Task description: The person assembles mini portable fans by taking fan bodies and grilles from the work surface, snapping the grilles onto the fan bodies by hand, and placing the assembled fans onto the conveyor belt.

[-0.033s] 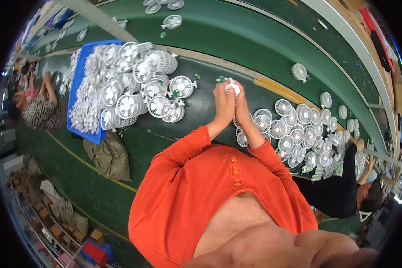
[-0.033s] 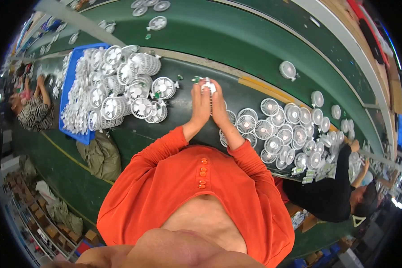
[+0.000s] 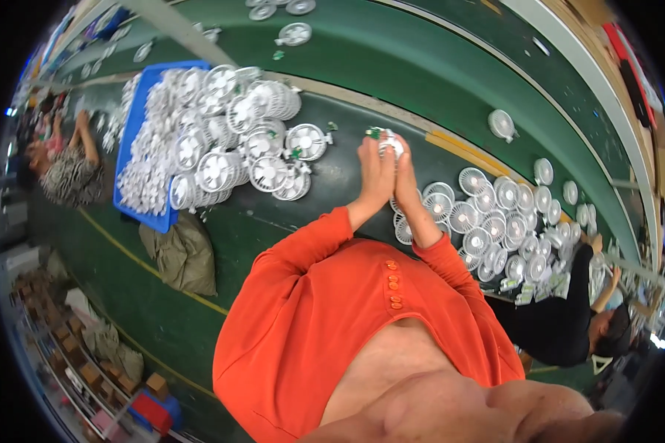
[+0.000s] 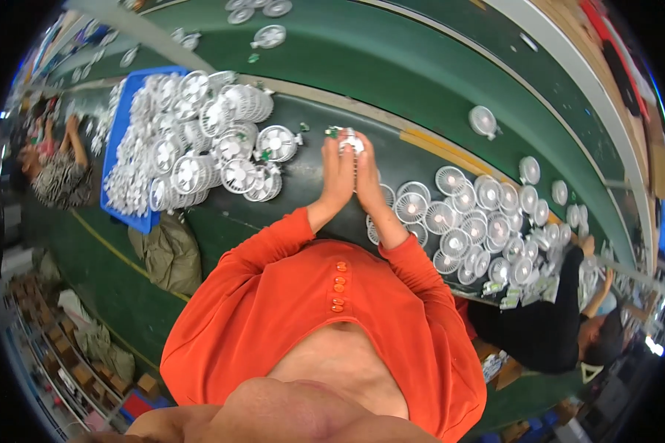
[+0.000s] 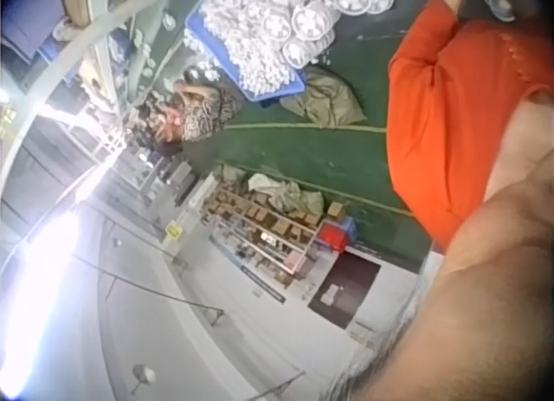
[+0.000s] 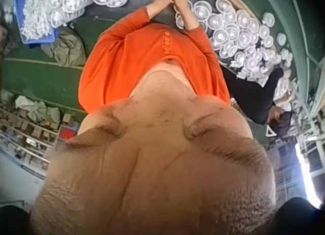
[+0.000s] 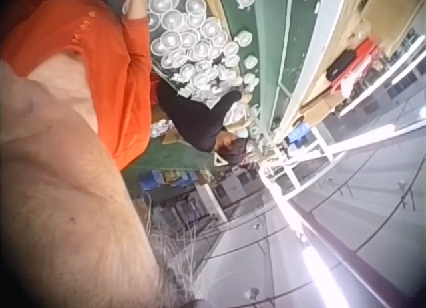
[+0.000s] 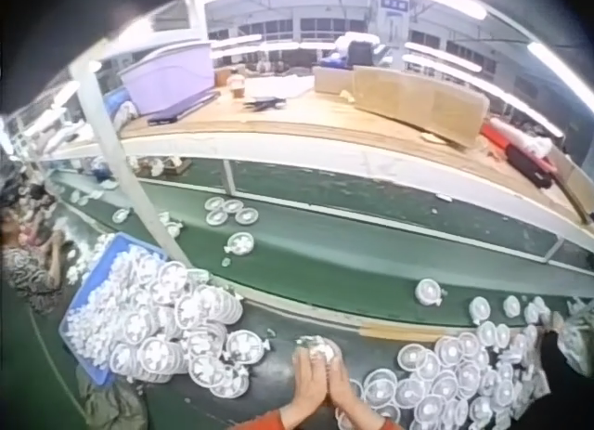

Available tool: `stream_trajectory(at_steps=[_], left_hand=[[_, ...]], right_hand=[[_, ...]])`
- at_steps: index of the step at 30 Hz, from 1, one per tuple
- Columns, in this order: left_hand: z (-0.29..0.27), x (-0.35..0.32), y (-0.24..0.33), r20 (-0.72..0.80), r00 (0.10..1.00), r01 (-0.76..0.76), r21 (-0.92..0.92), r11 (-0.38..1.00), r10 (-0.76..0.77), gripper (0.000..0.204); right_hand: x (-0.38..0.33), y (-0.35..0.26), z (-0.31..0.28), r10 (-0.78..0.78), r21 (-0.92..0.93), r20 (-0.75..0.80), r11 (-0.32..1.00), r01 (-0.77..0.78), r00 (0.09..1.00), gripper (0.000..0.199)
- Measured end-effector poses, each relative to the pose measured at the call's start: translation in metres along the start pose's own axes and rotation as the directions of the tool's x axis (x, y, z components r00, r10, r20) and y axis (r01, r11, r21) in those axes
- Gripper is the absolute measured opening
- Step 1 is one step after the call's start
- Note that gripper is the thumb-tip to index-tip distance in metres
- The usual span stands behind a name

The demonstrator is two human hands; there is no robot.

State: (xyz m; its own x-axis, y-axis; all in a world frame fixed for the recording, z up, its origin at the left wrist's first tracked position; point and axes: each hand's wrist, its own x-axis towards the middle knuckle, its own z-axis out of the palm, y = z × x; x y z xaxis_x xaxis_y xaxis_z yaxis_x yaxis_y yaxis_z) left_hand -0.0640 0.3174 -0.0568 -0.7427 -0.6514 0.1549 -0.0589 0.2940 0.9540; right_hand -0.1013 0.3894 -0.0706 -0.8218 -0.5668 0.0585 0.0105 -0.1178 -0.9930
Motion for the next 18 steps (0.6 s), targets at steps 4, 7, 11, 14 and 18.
stream_trajectory(at_steps=[4,7,11,14,18], left_hand=[[0.010,0.004,-0.008,-0.024,0.997,-0.076,0.088,0.993,0.079,0.038],[0.008,0.007,-0.023,0.043,0.997,0.058,0.142,0.988,-0.064,0.042],[-0.028,-0.010,-0.026,0.039,0.997,0.067,0.002,0.998,-0.067,0.039],[-0.105,-0.018,-0.010,-0.116,0.978,-0.181,-0.035,0.983,0.175,0.026],[-0.233,-0.025,-0.045,-0.699,0.657,0.017,0.386,0.923,0.280,0.028]], right_hand=[[0.004,0.014,-0.004,0.173,0.098,-0.091,0.982,-0.164,0.981,0.056],[0.015,0.030,-0.013,0.240,0.121,0.008,0.963,-0.239,0.971,0.054],[0.044,0.042,-0.051,0.035,-0.374,-0.052,0.926,-0.052,0.998,0.048],[0.055,0.048,-0.086,-0.190,-0.766,-0.044,0.637,0.089,0.981,0.051],[0.064,0.016,-0.063,-0.388,-0.899,0.083,0.369,0.237,0.918,0.046]])
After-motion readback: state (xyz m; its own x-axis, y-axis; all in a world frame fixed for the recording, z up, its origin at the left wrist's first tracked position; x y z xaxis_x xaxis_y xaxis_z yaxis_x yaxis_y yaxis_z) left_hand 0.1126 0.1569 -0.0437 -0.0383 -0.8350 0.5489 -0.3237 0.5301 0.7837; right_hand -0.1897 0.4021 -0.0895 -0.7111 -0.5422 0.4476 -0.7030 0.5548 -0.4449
